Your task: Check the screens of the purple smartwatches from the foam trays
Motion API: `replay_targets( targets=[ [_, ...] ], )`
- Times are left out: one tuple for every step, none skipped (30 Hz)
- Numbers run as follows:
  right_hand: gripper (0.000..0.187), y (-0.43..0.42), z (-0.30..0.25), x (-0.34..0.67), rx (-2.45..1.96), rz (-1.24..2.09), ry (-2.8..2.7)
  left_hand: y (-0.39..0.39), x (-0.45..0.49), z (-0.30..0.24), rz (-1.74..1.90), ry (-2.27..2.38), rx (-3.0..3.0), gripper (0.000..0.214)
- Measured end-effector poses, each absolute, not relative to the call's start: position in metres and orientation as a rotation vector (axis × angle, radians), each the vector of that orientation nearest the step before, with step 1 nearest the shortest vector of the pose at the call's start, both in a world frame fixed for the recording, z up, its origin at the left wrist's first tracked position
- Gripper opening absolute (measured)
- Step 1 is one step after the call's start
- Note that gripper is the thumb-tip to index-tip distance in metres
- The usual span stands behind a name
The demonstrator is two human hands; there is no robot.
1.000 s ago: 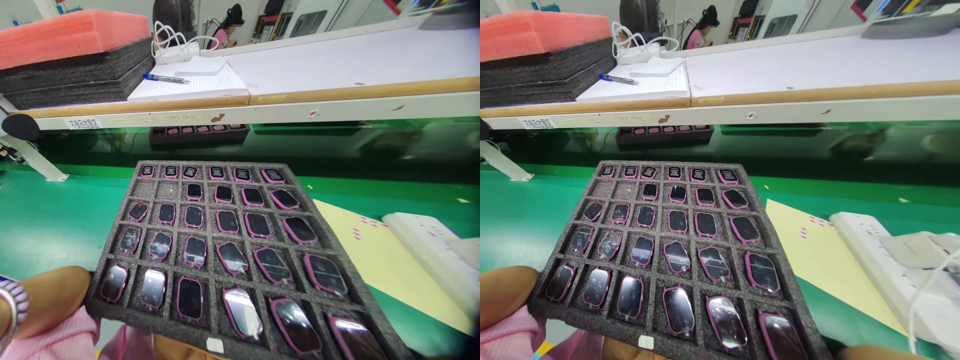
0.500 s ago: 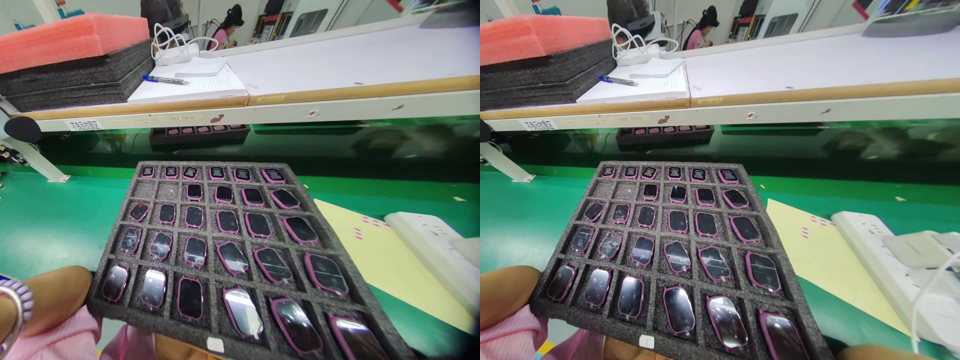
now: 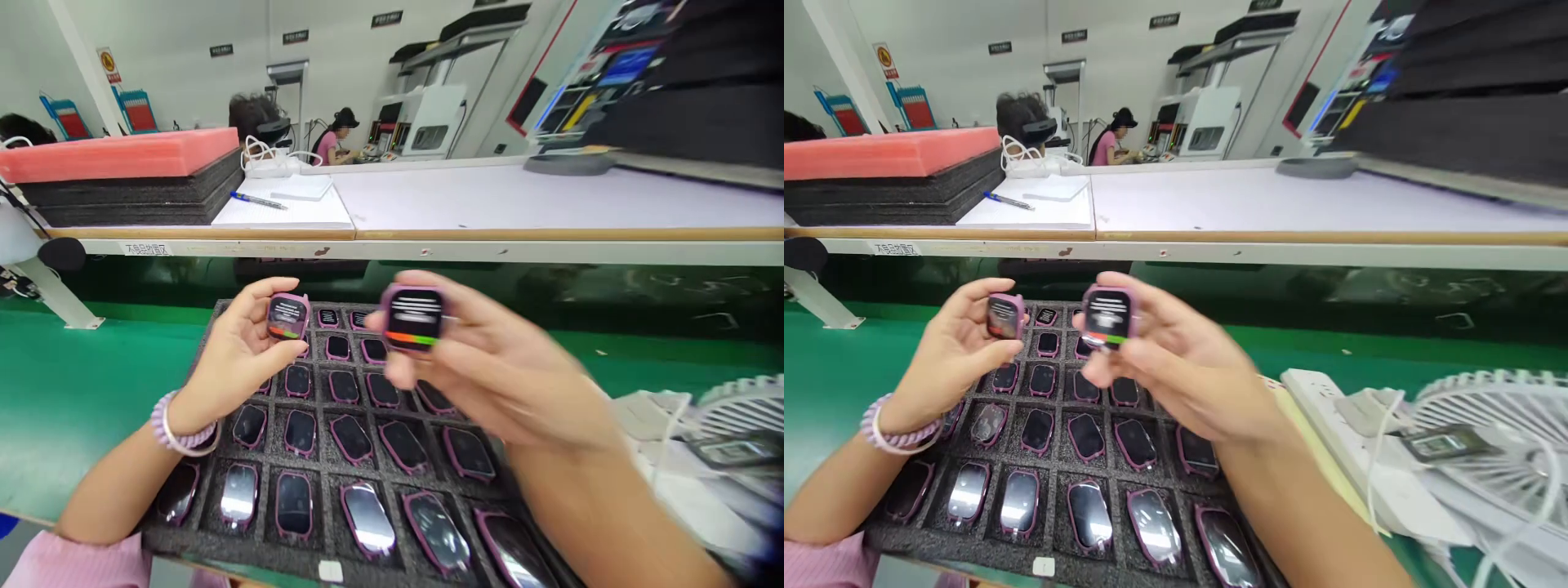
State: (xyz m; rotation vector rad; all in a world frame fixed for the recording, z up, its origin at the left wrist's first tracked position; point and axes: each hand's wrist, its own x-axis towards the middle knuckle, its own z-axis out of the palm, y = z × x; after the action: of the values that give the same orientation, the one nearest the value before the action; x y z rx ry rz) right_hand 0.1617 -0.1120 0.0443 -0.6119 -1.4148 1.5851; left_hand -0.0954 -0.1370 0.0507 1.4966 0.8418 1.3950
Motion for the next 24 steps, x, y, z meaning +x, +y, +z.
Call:
replay_targets(
  targets=[
    [0.056,-0.107,0.043,0.156,-0.595,1.627,-1.391,-0.13,-0.092,0.046,1.381,0.846,1.488,0.058],
    [0.058,-0.102,0.04,0.15,-0.582,1.677,-1.361,-0.123,-0.09,0.041,1.371,0.852,1.47,0.059],
    [0.057,-0.096,0.036,0.144,-0.575,1.722,-1.332,-0.117,-0.088,0.036,1.358,0.856,1.448,0.061],
    [0.057,-0.091,0.031,0.138,-0.576,1.753,-1.31,-0.113,-0.087,0.033,1.353,0.854,1.428,0.063],
    [0.057,-0.087,0.027,0.134,-0.58,1.766,-1.304,-0.11,-0.086,0.03,1.35,0.847,1.411,0.064],
    [0.057,-0.084,0.024,0.13,-0.58,1.766,-1.308,-0.109,-0.086,0.028,1.346,0.839,1.4,0.063],
    [0.056,-0.083,0.021,0.128,-0.575,1.758,-1.317,-0.108,-0.086,0.028,1.34,0.83,1.393,0.062],
    [0.054,-0.082,0.02,0.126,-0.571,1.747,-1.328,-0.109,-0.085,0.028,1.335,0.824,1.389,0.059],
    [0.053,-0.082,0.019,0.125,-0.566,1.736,-1.341,-0.109,-0.085,0.029,1.329,0.822,1.388,0.057],
    [0.051,-0.083,0.02,0.125,-0.561,1.725,-1.352,-0.11,-0.085,0.03,1.322,0.822,1.389,0.055],
    [0.05,-0.084,0.021,0.124,-0.555,1.718,-1.361,-0.11,-0.085,0.031,1.314,0.82,1.39,0.055],
    [0.05,-0.085,0.023,0.123,-0.549,1.715,-1.367,-0.111,-0.084,0.032,1.311,0.813,1.39,0.056],
    [0.05,-0.085,0.025,0.122,-0.543,1.715,-1.368,-0.111,-0.084,0.034,1.311,0.8,1.387,0.057],
    [0.05,-0.086,0.028,0.121,-0.538,1.713,-1.367,-0.112,-0.083,0.035,1.314,0.785,1.384,0.059],
    [0.05,-0.086,0.031,0.12,-0.536,1.707,-1.365,-0.112,-0.083,0.037,1.321,0.77,1.382,0.061],
    [0.05,-0.086,0.035,0.118,-0.537,1.698,-1.366,-0.112,-0.083,0.039,1.33,0.757,1.382,0.062],
    [0.051,-0.085,0.038,0.117,-0.538,1.684,-1.37,-0.112,-0.084,0.042,1.342,0.748,1.383,0.062],
    [0.051,-0.084,0.042,0.115,-0.537,1.667,-1.376,-0.112,-0.084,0.045,1.353,0.745,1.387,0.061],
    [0.052,-0.083,0.045,0.113,-0.535,1.651,-1.385,-0.112,-0.085,0.048,1.363,0.746,1.393,0.061],
    [0.052,-0.082,0.049,0.112,-0.531,1.636,-1.394,-0.113,-0.085,0.052,1.371,0.75,1.4,0.06],
    [0.051,-0.081,0.052,0.11,-0.525,1.619,-1.403,-0.113,-0.086,0.055,1.379,0.756,1.406,0.058],
    [0.049,-0.079,0.055,0.109,-0.523,1.603,-1.411,-0.113,-0.086,0.059,1.387,0.761,1.413,0.057],
    [0.048,-0.078,0.058,0.108,-0.52,1.587,-1.418,-0.113,-0.087,0.063,1.397,0.765,1.419,0.055],
    [0.047,-0.076,0.061,0.107,-0.514,1.571,-1.424,-0.113,-0.087,0.066,1.409,0.768,1.425,0.054]
  ],
)
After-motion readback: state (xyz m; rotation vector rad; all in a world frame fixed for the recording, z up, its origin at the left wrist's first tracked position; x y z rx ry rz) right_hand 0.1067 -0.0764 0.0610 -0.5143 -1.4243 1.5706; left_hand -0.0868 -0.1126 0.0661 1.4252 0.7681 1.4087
